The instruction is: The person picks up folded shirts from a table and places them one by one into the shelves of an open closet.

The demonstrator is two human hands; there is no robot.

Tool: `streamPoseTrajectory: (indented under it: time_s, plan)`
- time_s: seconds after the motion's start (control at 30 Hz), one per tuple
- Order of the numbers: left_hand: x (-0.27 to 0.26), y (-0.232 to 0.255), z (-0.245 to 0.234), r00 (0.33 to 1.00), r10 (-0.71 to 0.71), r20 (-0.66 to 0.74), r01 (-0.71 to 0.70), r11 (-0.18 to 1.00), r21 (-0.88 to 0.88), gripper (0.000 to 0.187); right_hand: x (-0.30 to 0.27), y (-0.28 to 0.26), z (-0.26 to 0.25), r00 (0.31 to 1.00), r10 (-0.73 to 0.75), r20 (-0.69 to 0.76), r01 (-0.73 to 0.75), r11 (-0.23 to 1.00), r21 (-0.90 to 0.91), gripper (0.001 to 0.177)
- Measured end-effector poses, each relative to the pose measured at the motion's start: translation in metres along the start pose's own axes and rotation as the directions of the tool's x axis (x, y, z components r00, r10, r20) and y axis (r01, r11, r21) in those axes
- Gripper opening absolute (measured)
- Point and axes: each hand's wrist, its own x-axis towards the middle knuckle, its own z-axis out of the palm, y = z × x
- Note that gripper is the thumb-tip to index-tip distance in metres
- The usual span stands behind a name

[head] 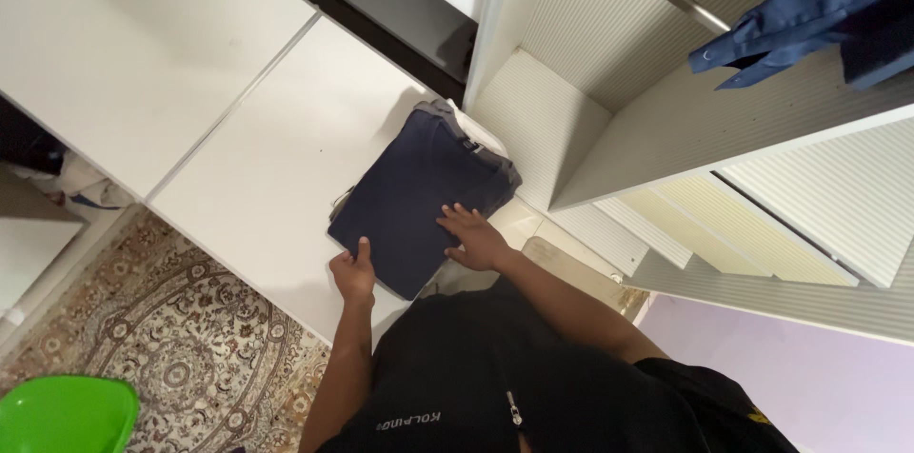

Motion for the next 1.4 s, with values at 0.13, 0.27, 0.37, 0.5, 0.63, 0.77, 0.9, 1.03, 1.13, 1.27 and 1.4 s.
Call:
streamPoseTrajectory:
  time_s: [0.13,0.27,0.37,0.5,0.63,0.77,0.9,1.03,1.13,1.27,1.4]
  plan:
    - [-0.015,0.015,-0.015,0.986,0.162,-0.024,-0.159,0.982,0.103,0.040,-0.003,-0.002,-0.002,1.000,-0.011,-0.006,0.011,1.000,0.008,0.061]
    - [-0.046,0.046,-0.034,0.860,0.500,-0.103,-0.449,0.837,0.312,0.032,-0.004,-0.002,-0.005,1.000,-0.014,0.009,0.014,1.000,0.008,0.062]
    - [-0.051,0.061,-0.035,0.851,0.524,-0.036,-0.491,0.818,0.299,0.028,-0.004,-0.001,-0.002,1.000,0.003,0.001,-0.003,0.999,0.035,0.061]
    - [-0.051,0.074,-0.028,0.983,0.111,0.146,-0.084,0.980,-0.178,0.037,-0.006,0.007,0.003,0.999,-0.030,-0.021,0.032,0.997,0.073,0.060]
    - [-0.055,0.098,-0.039,0.861,-0.097,0.500,0.440,0.637,-0.633,0.050,-0.010,0.012,0.007,0.981,-0.042,-0.190,0.077,0.980,0.186,0.048]
    - [-0.069,0.131,-0.041,0.858,0.147,0.492,0.368,0.493,-0.789,0.058,-0.035,0.000,0.015,0.811,0.171,-0.560,0.023,0.947,0.321,0.037]
    - [-0.081,0.163,-0.019,0.846,0.309,0.434,0.286,0.425,-0.859,0.055,-0.051,-0.010,0.006,0.873,0.449,-0.190,-0.284,0.785,0.551,0.029]
    - [-0.105,0.186,0.019,0.812,0.453,0.369,0.232,0.330,-0.915,0.047,-0.057,-0.018,-0.003,0.978,0.205,0.047,-0.185,0.733,0.655,0.030]
    - [-0.133,0.202,0.037,0.751,0.556,0.356,0.239,0.273,-0.932,0.046,-0.046,-0.011,-0.002,0.956,0.274,-0.106,-0.132,0.722,0.680,0.038]
    - [-0.172,0.227,0.028,0.568,0.796,0.211,-0.066,0.300,-0.952,0.045,-0.035,0.010,-0.012,0.825,0.416,-0.383,0.080,0.585,0.807,0.038]
    - [-0.195,0.246,0.008,0.378,0.889,0.257,0.003,0.277,-0.961,0.052,-0.054,0.024,-0.041,0.785,0.479,-0.392,0.404,0.083,0.911,0.034]
